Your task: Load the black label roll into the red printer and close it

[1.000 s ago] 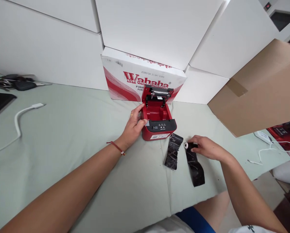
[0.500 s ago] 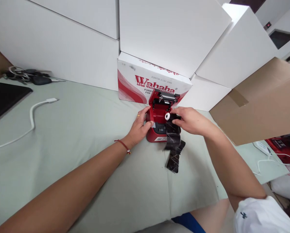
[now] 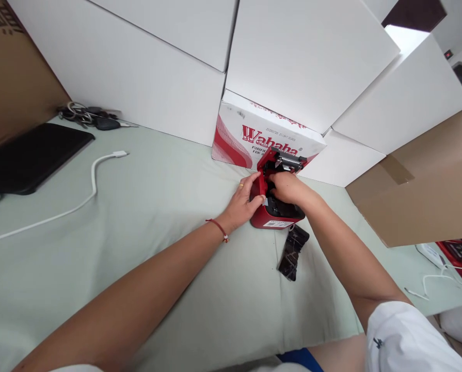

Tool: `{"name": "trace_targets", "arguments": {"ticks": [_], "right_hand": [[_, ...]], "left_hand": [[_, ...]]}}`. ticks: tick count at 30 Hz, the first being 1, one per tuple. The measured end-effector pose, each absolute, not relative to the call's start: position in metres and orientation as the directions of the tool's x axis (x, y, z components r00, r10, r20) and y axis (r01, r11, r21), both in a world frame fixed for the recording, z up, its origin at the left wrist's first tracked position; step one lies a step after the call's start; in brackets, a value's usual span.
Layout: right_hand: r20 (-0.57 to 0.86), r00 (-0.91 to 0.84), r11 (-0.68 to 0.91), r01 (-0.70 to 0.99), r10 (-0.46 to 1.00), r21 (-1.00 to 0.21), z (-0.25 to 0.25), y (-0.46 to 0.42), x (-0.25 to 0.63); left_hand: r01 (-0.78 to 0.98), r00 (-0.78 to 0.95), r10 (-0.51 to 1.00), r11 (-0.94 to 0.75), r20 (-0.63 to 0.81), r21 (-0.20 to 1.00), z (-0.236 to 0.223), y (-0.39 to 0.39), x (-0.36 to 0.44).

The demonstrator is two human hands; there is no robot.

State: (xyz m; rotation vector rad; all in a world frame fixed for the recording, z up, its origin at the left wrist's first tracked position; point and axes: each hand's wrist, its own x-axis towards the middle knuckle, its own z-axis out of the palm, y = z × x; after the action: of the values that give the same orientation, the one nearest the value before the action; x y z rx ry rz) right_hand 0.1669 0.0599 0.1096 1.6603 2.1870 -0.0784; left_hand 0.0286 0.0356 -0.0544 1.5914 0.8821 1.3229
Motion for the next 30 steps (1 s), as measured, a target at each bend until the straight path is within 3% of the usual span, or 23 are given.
{"name": "trace_targets", "arguments": {"ticks": [3, 5, 9, 13, 18, 26, 28, 30], "right_hand": [[-0.3, -0.263, 0.303, 0.948, 0.917, 0.097, 0.108, 0.057, 0.179], [-0.209, -0.311, 0.311, 0.95, 0.927, -0.033, 0.11, 0.044, 0.192], [0.217, -0.37, 0.423, 0.852, 0.903, -0.308, 0.099, -0.01, 0.221], [0.487, -0.445, 0.586, 0.79, 0.751, -0.182, 0.054, -0.068, 0.237], [0.635, -0.409, 0.55, 0.834, 0.656, -0.032, -0.001, -0.087, 0.234], [0.607, -0.389, 0.518, 0.854, 0.693, -0.043, -0.015, -0.081, 0.231], [0.624, -0.385, 0.529, 0.847, 0.68, -0.053, -0.014, -0.082, 0.231], [0.637, -0.384, 0.54, 0.84, 0.669, -0.061, -0.013, -0.084, 0.231]], "left_hand": [[-0.014, 0.185, 0.907, -0.383, 0.379, 0.923, -0.053, 0.034, 0.029], [-0.026, 0.176, 0.908, -0.381, 0.379, 0.924, -0.054, 0.033, 0.029], [-0.04, 0.169, 0.911, -0.375, 0.376, 0.926, -0.056, 0.033, 0.028], [0.001, 0.18, 0.912, -0.374, 0.368, 0.927, -0.056, 0.034, 0.024], [0.023, 0.18, 0.928, -0.337, 0.327, 0.941, -0.054, 0.031, 0.018], [0.009, -0.099, 0.935, -0.342, 0.341, 0.94, -0.008, 0.076, 0.017], [-0.013, -0.09, 0.928, -0.364, 0.362, 0.931, 0.017, 0.09, 0.016], [-0.054, 0.022, 0.945, -0.326, 0.327, 0.944, 0.037, 0.095, 0.015]]}}
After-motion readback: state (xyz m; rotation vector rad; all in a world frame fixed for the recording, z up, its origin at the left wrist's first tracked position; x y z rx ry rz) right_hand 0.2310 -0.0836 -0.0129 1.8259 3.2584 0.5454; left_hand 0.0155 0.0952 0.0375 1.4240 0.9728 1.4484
